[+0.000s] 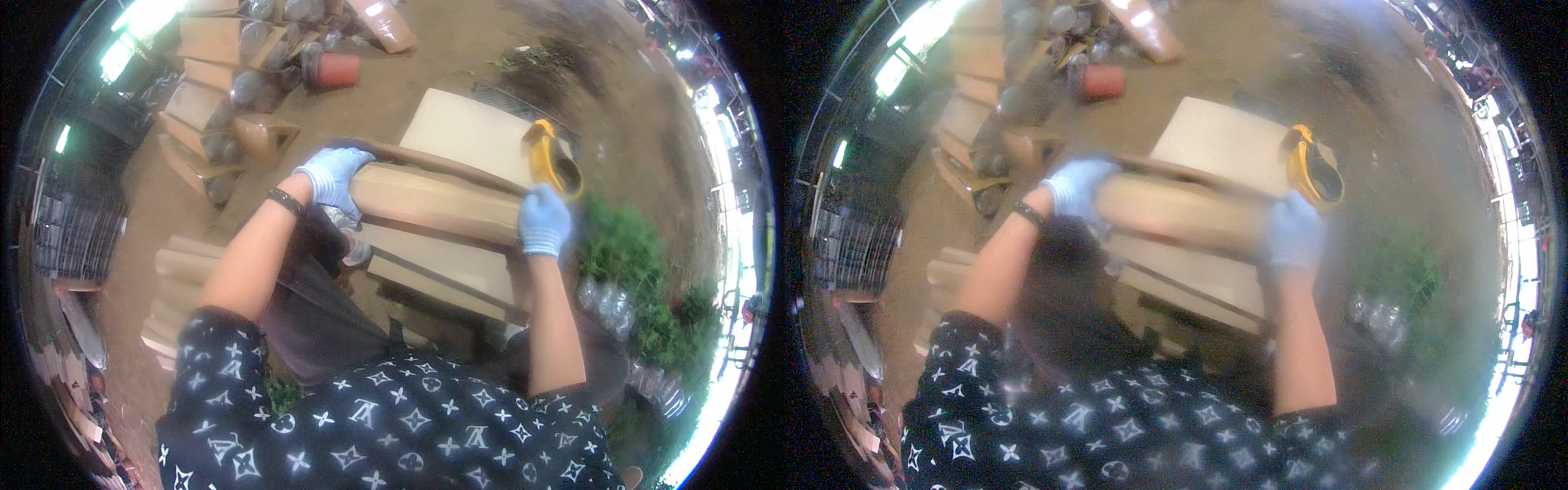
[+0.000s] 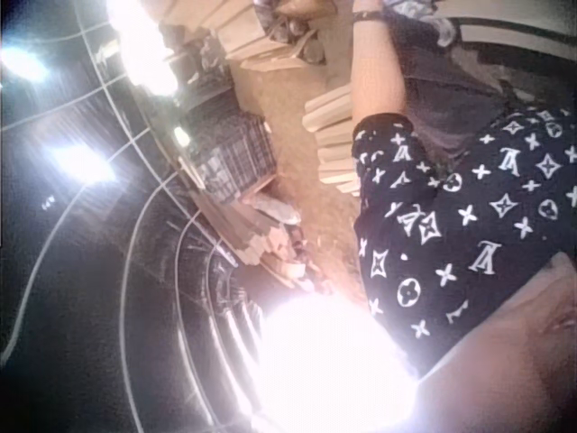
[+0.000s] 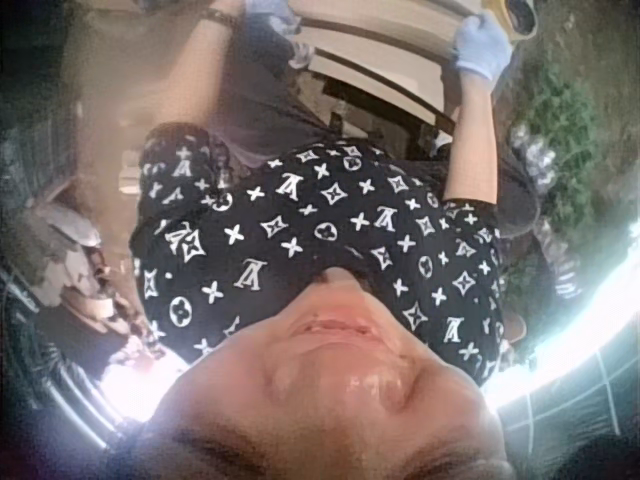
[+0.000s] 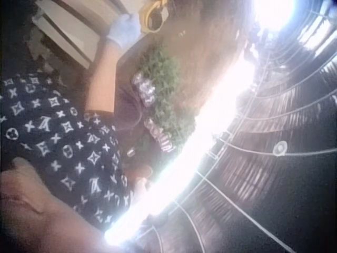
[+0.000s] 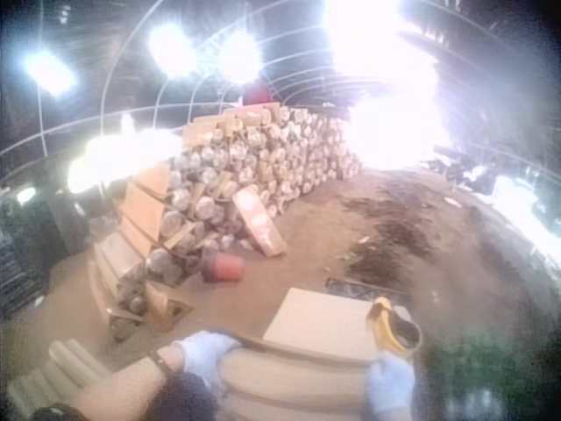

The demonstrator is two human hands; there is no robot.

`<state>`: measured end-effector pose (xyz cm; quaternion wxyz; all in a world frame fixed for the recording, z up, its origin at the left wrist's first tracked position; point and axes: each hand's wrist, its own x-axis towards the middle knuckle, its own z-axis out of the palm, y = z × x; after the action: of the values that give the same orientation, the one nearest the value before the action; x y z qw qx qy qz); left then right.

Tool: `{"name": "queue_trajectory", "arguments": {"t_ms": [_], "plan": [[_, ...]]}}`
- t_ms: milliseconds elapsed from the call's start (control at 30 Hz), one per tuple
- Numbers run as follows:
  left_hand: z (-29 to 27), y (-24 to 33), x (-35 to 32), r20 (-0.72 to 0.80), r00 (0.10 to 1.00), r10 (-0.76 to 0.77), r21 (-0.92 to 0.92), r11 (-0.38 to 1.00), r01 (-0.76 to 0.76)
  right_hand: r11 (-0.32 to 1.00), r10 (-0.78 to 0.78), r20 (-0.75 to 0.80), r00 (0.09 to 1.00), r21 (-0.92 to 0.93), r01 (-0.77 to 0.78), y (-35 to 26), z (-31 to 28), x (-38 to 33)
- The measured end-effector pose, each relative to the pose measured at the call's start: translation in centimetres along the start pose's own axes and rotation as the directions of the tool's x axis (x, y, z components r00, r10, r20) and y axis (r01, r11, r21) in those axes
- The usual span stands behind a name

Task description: The person places small potted plants into a cardboard box, folds the flaps, and seals the box with packing tape using a handheld dispenser. The process is repeated multiple times with different plants.

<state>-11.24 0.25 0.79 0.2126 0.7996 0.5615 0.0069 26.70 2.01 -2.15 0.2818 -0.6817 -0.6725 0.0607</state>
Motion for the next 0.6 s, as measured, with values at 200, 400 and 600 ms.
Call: {"name": "queue_trajectory", "arguments": {"t_ms": [200,400,600], "plan": [[-0.4,8.2,2.1,-0.247,0.967,0.069,0.422,0.905,0.043,0.993,0.024,-0.038,0.999,-0.113,-0.028,0.9,0.8,0.6],[-1.2,17.5,12.9,0.152,0.947,0.283,-0.021,0.959,-0.284,0.98,0.04,0.047,0.998,-0.195,-0.03,-0.9,-0.7,0.0],[3.9,16.6,16.7,0.31,0.829,0.465,-0.069,0.881,-0.468,0.995,0.049,-0.06,0.997,-0.086,-0.054,-2.2,-0.4,-0.1]]}}
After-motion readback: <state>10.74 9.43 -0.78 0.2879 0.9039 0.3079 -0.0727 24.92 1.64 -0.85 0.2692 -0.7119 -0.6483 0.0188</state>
